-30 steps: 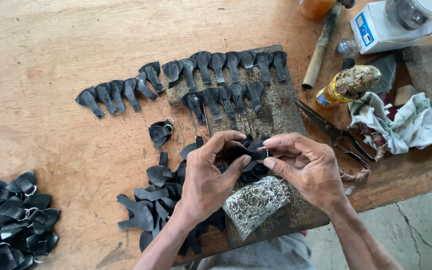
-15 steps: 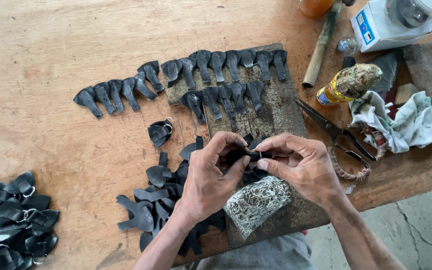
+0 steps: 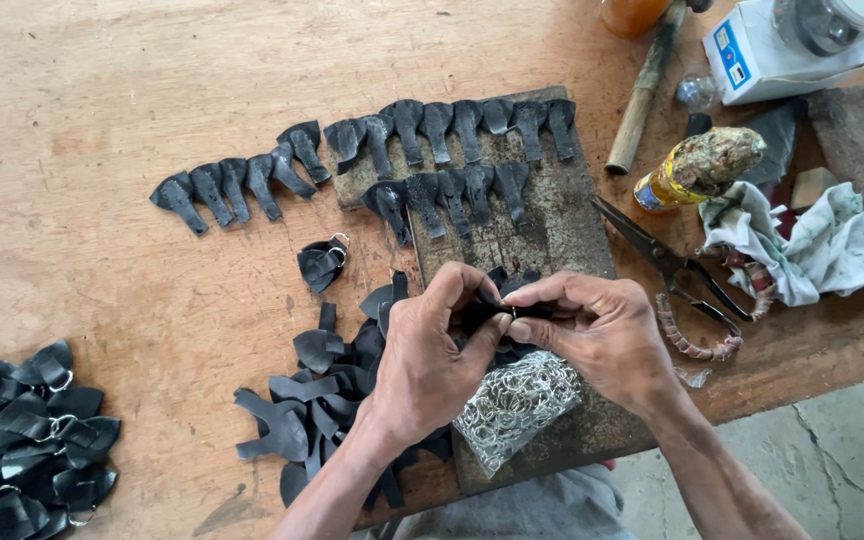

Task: The person applies glue from a jar onto cut black rubber pieces, folds and presses the pieces together, and threads metal rings through them to form keychains, setting finished ones aside on the workbench.

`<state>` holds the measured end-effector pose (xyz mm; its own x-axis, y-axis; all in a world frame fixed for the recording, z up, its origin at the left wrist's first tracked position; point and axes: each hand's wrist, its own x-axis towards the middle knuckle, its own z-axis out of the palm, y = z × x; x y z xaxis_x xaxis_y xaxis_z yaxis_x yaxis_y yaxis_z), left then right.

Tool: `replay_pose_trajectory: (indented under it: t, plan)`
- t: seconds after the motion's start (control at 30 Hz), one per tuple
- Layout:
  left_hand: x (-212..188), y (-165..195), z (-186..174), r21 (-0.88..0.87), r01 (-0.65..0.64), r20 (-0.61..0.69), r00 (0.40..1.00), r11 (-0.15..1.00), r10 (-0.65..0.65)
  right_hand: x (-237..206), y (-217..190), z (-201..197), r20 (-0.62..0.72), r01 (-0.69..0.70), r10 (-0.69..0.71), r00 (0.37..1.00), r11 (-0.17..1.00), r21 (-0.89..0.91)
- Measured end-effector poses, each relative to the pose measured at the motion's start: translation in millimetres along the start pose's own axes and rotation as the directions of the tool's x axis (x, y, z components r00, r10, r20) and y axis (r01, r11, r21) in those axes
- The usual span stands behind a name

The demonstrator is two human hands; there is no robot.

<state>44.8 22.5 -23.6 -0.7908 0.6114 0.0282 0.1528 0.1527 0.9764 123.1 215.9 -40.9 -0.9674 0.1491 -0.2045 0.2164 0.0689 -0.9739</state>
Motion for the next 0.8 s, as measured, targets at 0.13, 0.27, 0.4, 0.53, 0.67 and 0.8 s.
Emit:
replay_pose_trajectory:
  t: [0.13,0.27,0.4,0.53,0.67,0.8]
  plan:
    - [1,-3,-1,-0.124,-0.009,0.02,1.0,0.992,0.011,1,-2,-6,0.0,-0.028,0.028,1.0,0.999,0.021]
    - [-3,-6,1,-0.175,0.091,0.009,0.996,0.98,-0.091,0,-3,-16,-0.028,0.002,-0.001,1.0,0.998,0.06]
    - [-2,-9,0,-0.057,-0.022,-0.017,1.0,0.998,0.021,2,0,-15,-0.07,-0.021,0.024,0.997,0.999,0.043]
    - [0,-5,-3,0.063,-0.168,-0.037,0.985,0.984,0.17,0,0,-8,-0.14,0.057,-0.066,0.988,0.996,-0.066]
    - [0,0,-4,0.087,-0.152,-0.057,0.986,0.985,0.157,-11,-8,-1,-0.097,0.164,-0.187,0.978,0.966,-0.202]
    - [-1,0,0,0.006,-0.072,-0.13,0.989,0.997,0.072,-12,-14,5,-0.008,0.244,-0.252,0.968,0.941,-0.234]
